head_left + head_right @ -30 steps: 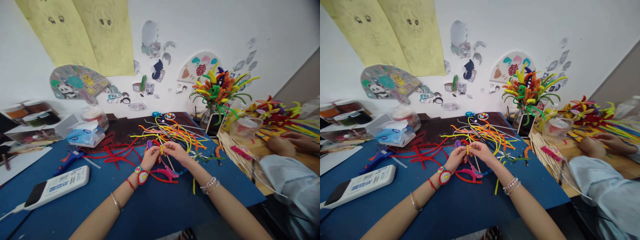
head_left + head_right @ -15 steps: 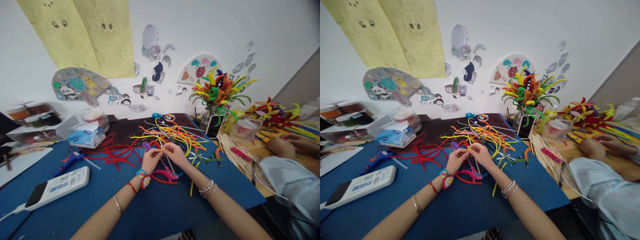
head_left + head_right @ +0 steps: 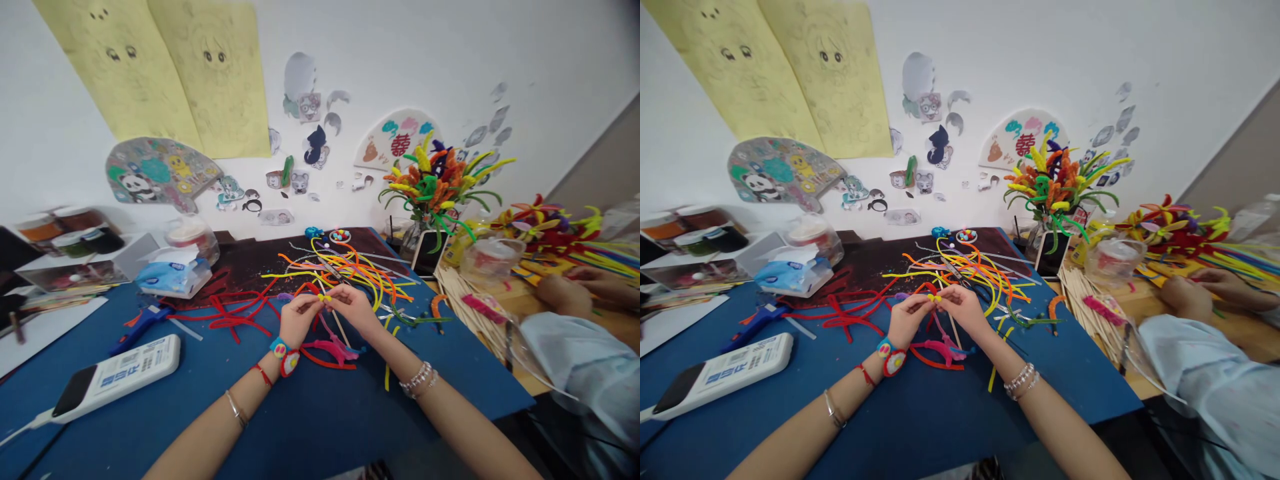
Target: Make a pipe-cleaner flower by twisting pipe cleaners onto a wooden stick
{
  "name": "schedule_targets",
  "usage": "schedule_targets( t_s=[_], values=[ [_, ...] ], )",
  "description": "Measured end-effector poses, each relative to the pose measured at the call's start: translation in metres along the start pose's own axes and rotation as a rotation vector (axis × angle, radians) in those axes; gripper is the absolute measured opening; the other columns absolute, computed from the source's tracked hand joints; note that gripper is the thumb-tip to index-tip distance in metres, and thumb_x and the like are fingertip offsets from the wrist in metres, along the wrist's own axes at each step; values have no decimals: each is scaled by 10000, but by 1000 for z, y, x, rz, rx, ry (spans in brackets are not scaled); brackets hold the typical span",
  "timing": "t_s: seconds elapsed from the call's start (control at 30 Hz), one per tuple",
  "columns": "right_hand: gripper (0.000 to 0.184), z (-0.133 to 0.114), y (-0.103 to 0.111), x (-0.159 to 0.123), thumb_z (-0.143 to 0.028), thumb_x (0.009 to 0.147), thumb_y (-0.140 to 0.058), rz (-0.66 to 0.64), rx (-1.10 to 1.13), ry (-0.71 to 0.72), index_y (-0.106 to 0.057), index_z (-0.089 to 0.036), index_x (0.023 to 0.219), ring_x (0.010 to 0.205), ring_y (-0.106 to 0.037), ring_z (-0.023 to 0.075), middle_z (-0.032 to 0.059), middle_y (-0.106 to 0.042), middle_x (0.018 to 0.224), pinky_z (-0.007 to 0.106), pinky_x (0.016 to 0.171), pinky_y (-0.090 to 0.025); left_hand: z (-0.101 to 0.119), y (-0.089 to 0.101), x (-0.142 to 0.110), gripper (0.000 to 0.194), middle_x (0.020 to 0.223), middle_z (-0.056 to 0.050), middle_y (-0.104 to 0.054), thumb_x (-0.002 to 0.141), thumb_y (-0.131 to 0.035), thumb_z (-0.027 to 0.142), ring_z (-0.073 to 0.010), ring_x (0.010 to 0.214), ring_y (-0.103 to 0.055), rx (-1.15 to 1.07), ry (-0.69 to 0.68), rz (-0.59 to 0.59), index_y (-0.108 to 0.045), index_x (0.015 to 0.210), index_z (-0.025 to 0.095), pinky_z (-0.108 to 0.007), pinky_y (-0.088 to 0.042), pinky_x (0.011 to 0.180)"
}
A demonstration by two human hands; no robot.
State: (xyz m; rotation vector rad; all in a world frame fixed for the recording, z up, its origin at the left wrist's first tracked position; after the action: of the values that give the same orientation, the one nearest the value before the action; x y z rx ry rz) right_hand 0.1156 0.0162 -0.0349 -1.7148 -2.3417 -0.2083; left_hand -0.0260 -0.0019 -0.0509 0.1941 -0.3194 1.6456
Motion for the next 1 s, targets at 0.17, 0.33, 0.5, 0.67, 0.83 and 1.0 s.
schedule_targets(
  t_s=[0.17, 0.33, 0.5, 0.67, 0.83, 1.0],
  values=[
    [202, -5, 14, 6, -311, 667, -637, -69, -70, -27, -588, -168, 800, 630, -589, 124, 9, -624, 701, 273, 644, -477, 4, -2, 1, 165, 694, -24, -629, 635, -656, 271, -125, 625, -601, -82, 41, -19, -603, 713, 136, -243, -500, 628],
    [199, -8, 52, 13, -329, 698, -581, -72, -484, -31, -630, -157, 786, 623, -564, 124, 27, -629, 714, 236, 578, -436, -2, 1, 5, 201, 647, -19, -626, 632, -660, 278, -128, 609, -604, -131, 72, 3, -573, 741, 133, -249, -496, 611],
    [181, -4, 65, 10, -323, 673, -600, -279, -932, -50, -665, -186, 772, 606, -539, 122, 15, -618, 690, 214, 533, -378, -8, 1, 6, 276, 634, -36, -643, 612, -673, 316, -154, 571, -617, -175, 140, 13, -556, 772, 123, -280, -499, 566],
    [104, -3, 54, 7, -263, 681, -589, -250, -1169, 24, -649, -185, 646, 606, -519, 120, 21, -589, 658, 216, 523, -337, -7, -1, 4, 318, 659, -50, -653, 591, -692, 314, -158, 561, -624, -192, 205, 5, -550, 791, 110, -274, -508, 548],
    [146, -12, 45, 5, -298, 727, -544, -236, -694, -6, -609, -169, 714, 557, -512, 104, 0, -588, 634, 217, 515, -379, -5, -1, 3, 347, 689, -69, -665, 580, -705, 308, -163, 580, -635, -192, 262, 14, -563, 809, 90, -271, -517, 558],
    [198, -14, 27, 2, -321, 658, -645, -214, -160, -114, -565, -156, 732, 596, -558, 108, 0, -606, 664, 244, 577, -448, -3, -2, 2, 340, 689, -74, -672, 581, -705, 321, -169, 608, -639, -177, 259, -15, -587, 797, 88, -280, -525, 585]
  ],
)
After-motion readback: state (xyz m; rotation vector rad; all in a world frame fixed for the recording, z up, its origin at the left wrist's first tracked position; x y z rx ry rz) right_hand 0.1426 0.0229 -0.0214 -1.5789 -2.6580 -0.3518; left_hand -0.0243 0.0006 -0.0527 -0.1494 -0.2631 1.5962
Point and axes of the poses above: each hand's wrist, its own x-axis towards the middle knuckle, its own y-axis out of the back of the hand, z = x × y, the point moved 1 cm from there along x, towards the middle knuckle
